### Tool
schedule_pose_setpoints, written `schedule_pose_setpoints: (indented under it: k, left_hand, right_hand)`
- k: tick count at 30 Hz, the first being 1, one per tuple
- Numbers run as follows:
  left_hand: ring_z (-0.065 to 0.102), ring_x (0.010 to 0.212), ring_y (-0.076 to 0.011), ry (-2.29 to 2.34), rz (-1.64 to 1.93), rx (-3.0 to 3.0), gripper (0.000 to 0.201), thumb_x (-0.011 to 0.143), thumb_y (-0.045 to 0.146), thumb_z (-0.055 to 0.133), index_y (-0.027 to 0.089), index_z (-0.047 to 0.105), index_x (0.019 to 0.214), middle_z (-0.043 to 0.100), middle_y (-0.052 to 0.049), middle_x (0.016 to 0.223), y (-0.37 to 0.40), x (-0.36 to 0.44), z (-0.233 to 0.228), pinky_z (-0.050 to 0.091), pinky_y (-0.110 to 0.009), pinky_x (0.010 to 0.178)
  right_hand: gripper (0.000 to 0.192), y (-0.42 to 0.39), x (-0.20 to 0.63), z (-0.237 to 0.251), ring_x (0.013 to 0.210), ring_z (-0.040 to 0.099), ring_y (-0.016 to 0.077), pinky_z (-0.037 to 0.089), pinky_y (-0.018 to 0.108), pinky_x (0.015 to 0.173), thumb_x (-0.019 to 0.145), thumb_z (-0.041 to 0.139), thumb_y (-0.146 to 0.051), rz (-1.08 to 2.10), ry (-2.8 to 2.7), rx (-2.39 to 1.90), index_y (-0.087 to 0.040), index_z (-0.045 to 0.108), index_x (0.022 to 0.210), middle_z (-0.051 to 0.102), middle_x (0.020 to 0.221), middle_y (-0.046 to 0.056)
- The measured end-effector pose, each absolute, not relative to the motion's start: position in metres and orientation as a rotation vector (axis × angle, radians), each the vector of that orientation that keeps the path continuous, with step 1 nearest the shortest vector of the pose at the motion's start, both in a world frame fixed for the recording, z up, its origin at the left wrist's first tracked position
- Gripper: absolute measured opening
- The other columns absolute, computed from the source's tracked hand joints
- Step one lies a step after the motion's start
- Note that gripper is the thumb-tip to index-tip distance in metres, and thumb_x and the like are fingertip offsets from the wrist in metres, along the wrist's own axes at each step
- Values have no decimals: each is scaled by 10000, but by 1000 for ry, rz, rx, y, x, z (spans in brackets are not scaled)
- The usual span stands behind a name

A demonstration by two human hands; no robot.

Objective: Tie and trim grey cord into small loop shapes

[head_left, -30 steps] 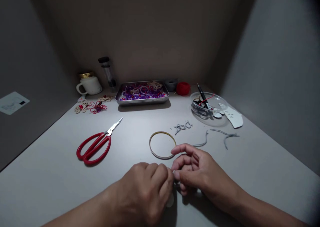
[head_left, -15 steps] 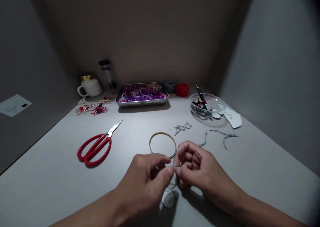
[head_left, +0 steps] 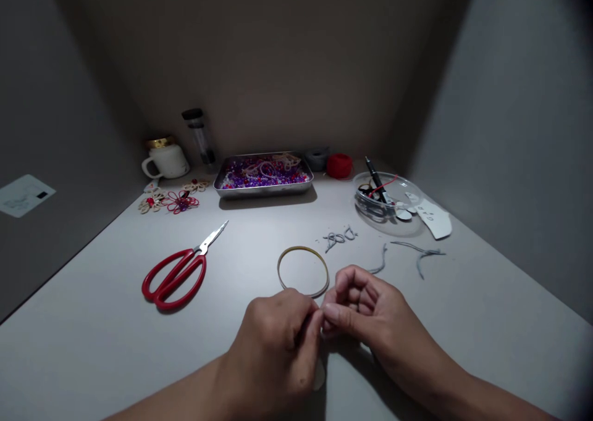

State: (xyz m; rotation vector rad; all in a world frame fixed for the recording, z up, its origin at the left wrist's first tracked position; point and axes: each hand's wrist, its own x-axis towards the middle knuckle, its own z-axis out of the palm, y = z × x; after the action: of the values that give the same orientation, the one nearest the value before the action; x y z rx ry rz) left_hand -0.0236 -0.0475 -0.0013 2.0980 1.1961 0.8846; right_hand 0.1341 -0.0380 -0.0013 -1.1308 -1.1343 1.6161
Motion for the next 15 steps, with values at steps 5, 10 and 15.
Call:
schedule_pose_setpoints:
  k: [5, 10, 15]
  left_hand:
    - [339, 482, -86, 1274, 811, 1681, 370, 915, 330, 359, 155, 534, 639, 388, 44, 523, -44, -23, 2, 278, -211, 450]
    - [382, 520, -93, 1281, 829, 1517, 352, 909, 389, 368, 148, 584, 770, 474, 23, 586, -45, -22, -1, 298, -212, 457]
    - [363, 499, -86, 1245, 820, 1475, 361, 906, 410, 372, 148, 569, 755, 419, 40, 551, -47, -21, -5, 284, -208, 445]
  right_hand:
    - [314, -35, 137, -4, 556, 578, 100, 512, 230, 553, 702, 694, -325, 1445, -1140, -1084, -209, 403, 681, 519, 659, -50]
    - [289, -35, 137, -10, 381, 501, 39, 370, 168, 348, 834, 540, -374, 1339, -1234, -1040, -222, 336, 698, 450, 707, -67]
    - [282, -34, 140, -16, 363, 255, 22, 228, 159, 317, 867, 492, -364, 1272, -1198, -1034, -233, 308, 699, 385, 647, -80]
